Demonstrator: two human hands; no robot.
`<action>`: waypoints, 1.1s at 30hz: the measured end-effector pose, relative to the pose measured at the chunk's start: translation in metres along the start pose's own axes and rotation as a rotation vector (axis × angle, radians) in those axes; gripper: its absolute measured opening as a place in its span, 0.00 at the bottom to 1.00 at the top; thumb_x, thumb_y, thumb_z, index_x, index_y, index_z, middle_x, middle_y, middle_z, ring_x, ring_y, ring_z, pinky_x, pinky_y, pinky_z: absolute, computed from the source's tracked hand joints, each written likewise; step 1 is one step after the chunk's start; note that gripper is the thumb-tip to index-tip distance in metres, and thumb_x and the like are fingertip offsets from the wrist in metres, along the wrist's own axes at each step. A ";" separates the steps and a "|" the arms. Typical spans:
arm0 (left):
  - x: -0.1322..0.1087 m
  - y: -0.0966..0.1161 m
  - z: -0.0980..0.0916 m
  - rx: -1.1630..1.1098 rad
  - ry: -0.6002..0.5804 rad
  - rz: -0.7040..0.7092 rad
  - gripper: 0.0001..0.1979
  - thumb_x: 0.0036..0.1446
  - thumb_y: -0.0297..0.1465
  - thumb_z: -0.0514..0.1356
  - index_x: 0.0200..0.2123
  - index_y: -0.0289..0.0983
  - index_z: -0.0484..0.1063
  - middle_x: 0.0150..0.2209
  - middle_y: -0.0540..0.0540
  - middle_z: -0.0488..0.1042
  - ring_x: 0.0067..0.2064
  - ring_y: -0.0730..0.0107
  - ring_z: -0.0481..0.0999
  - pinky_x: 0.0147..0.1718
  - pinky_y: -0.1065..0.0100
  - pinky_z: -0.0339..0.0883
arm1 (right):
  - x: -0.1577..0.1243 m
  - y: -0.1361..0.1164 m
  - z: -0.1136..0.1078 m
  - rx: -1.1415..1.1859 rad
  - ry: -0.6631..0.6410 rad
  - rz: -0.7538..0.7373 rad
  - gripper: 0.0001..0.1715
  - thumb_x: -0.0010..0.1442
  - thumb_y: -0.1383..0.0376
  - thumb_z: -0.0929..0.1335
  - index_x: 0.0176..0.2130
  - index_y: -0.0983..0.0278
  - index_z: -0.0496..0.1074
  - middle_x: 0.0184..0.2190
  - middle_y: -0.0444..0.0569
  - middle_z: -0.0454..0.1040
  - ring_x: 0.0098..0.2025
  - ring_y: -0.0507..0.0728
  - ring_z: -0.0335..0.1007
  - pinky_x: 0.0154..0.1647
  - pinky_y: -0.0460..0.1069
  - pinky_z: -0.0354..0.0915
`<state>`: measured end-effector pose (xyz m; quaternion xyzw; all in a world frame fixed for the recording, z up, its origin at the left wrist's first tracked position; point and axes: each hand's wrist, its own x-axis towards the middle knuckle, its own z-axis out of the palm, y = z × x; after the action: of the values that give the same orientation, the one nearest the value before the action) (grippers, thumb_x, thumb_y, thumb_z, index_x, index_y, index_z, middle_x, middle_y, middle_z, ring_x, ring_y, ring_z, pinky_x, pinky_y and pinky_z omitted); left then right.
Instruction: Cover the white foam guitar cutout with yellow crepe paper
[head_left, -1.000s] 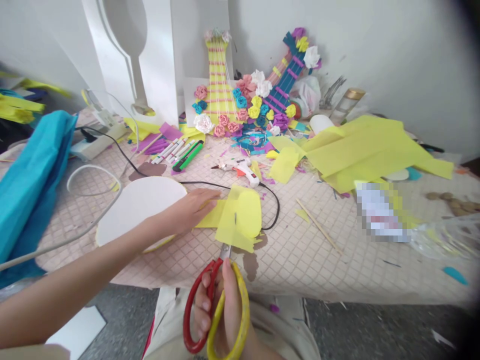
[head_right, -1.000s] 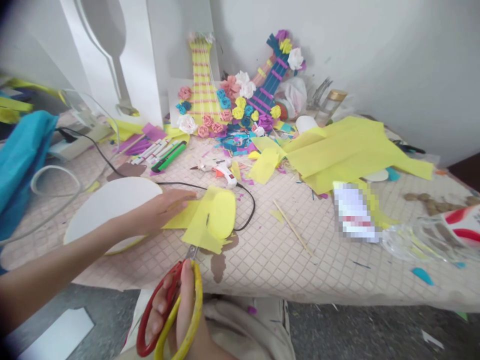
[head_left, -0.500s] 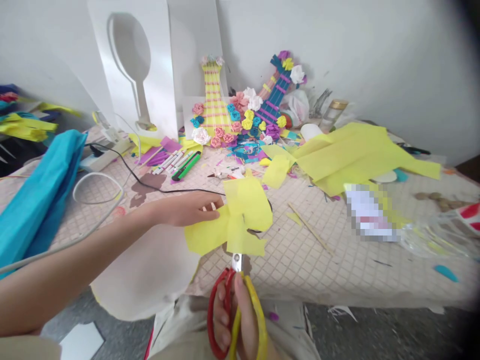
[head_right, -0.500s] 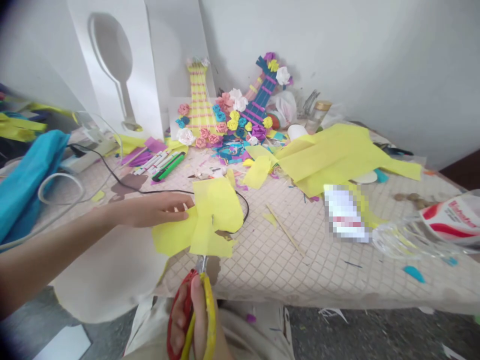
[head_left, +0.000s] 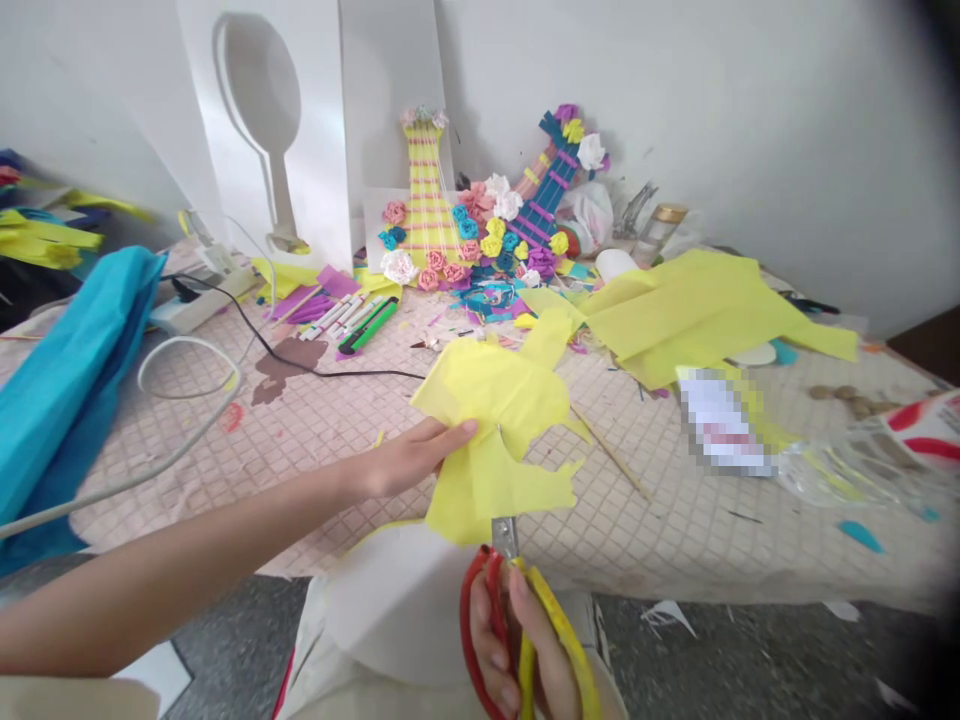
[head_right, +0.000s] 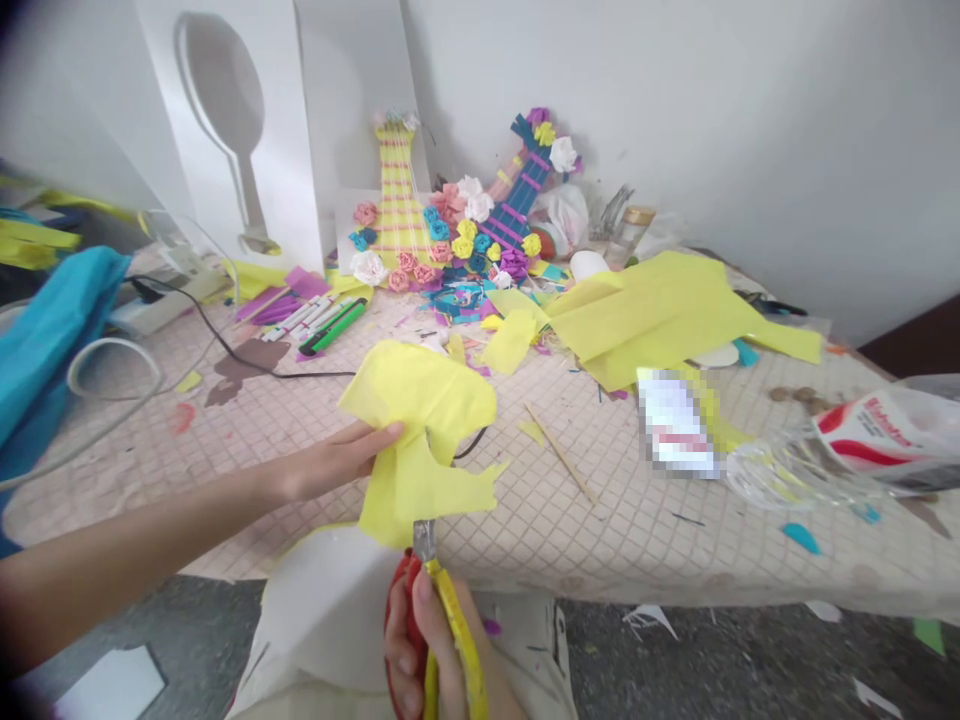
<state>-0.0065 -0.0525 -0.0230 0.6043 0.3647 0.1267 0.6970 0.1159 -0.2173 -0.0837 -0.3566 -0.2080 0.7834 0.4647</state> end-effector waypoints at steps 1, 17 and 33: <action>0.001 -0.004 0.002 -0.077 -0.023 0.002 0.26 0.52 0.50 0.51 0.44 0.36 0.69 0.42 0.43 0.73 0.44 0.60 0.71 0.42 0.63 0.64 | -0.004 -0.003 -0.003 -0.005 0.003 0.014 0.28 0.54 0.41 0.59 0.32 0.64 0.61 0.17 0.36 0.57 0.12 0.43 0.46 0.12 0.40 0.47; -0.003 -0.001 0.026 -0.424 -0.210 -0.023 0.22 0.49 0.43 0.60 0.43 0.35 0.70 0.38 0.41 0.75 0.36 0.65 0.75 0.35 0.65 0.66 | -0.043 -0.084 -0.046 -0.716 0.035 0.053 0.26 0.56 0.45 0.59 0.29 0.65 0.63 0.16 0.37 0.55 0.14 0.44 0.45 0.15 0.43 0.43; -0.005 -0.003 0.025 -0.344 -0.276 -0.027 0.19 0.51 0.42 0.59 0.41 0.35 0.71 0.39 0.43 0.75 0.35 0.71 0.74 0.33 0.70 0.65 | -0.054 -0.112 -0.040 -0.872 0.038 0.152 0.26 0.53 0.43 0.61 0.26 0.63 0.58 0.12 0.34 0.52 0.11 0.43 0.41 0.12 0.42 0.40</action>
<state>0.0052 -0.0749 -0.0236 0.4832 0.2469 0.0939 0.8347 0.2276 -0.2109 -0.0166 -0.5478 -0.4839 0.6475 0.2156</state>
